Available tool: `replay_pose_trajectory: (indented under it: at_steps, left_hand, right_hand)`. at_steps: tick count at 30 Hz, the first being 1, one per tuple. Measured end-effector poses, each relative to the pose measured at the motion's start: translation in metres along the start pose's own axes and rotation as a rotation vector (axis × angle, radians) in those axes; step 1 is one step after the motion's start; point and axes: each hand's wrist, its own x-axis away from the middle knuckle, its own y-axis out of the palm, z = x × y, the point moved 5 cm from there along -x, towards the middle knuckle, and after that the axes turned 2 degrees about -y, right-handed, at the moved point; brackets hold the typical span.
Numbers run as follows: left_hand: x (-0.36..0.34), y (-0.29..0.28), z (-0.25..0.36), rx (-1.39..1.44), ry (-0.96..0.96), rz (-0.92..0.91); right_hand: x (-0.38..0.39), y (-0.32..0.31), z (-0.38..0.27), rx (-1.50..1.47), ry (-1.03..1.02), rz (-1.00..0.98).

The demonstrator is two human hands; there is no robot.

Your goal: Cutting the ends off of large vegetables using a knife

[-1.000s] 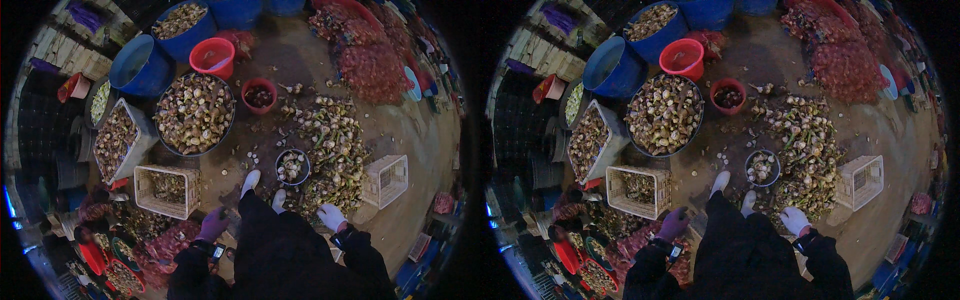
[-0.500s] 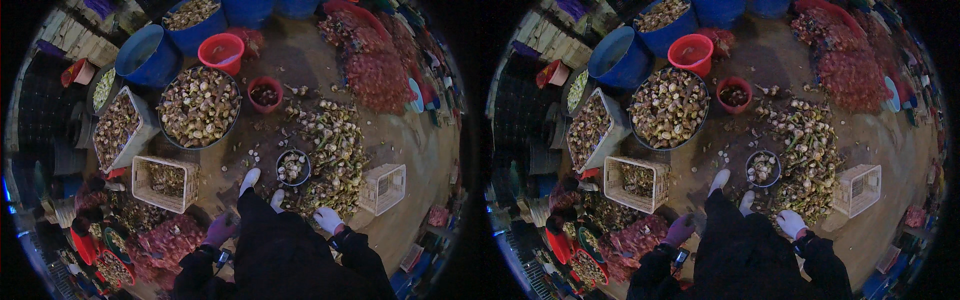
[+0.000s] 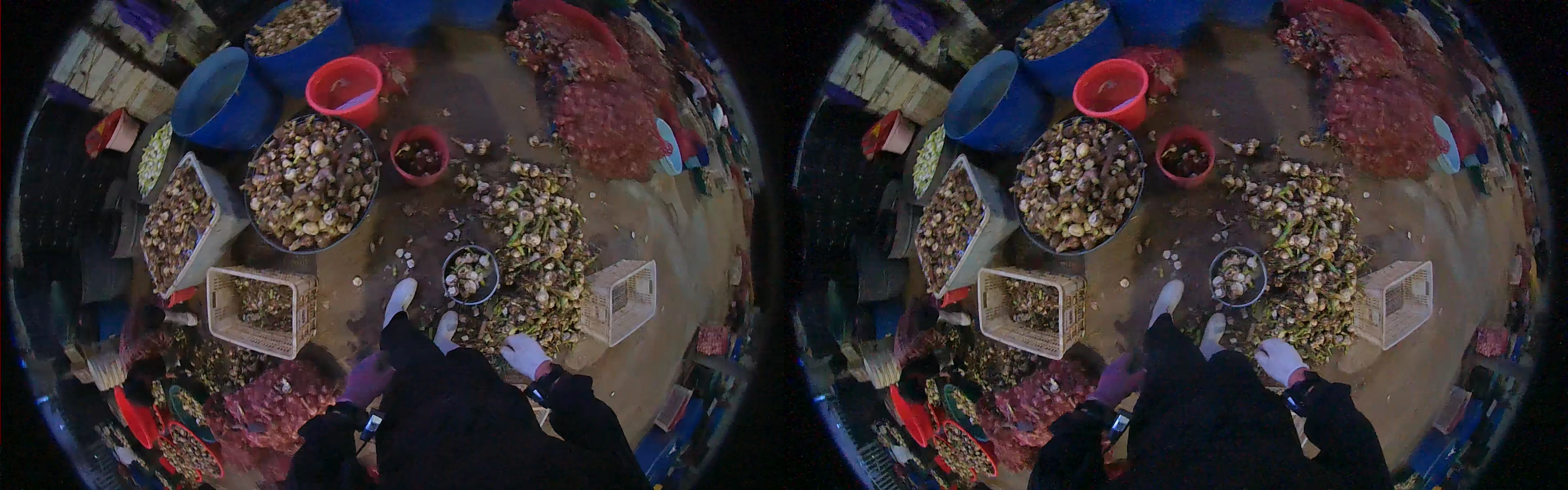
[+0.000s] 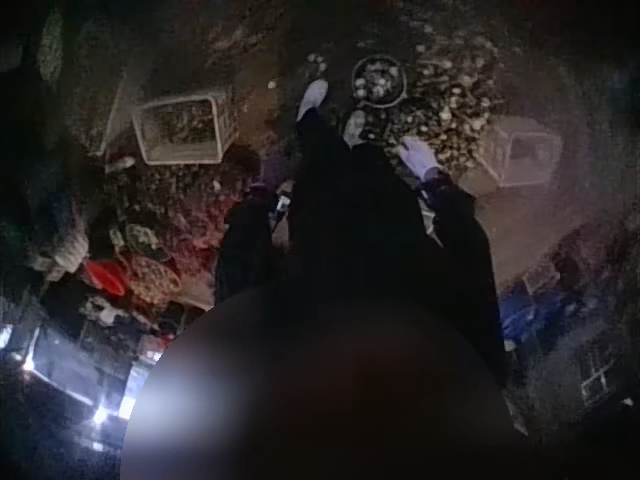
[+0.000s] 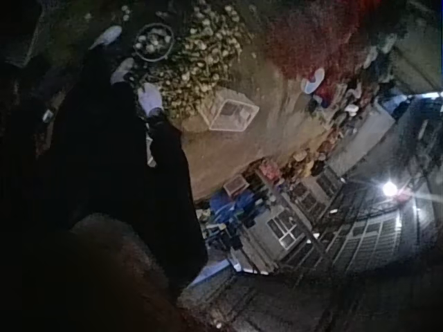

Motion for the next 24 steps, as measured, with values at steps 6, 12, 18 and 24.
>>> replay_pose_trajectory:
  at_steps: [6, 12, 18, 24]
  left_hand:
    - [-0.025, 0.0, 0.059, -0.221, 0.201, -0.111]
    - [-0.084, -0.031, 0.096, -0.222, 0.055, -0.221]
    - [-0.171, -0.084, 0.122, 0.152, 0.108, -0.2]
    - [-0.228, -0.115, 0.173, 0.123, 0.105, -0.269]
  right_hand:
    - [-0.014, 0.013, 0.002, -0.069, 0.025, 0.019]
    - [-0.023, 0.022, 0.002, -0.187, 0.088, 0.08]
    - [-0.032, 0.045, -0.002, -0.339, 0.247, 0.134]
    - [-0.019, 0.08, -0.007, -0.536, 0.361, 0.248]
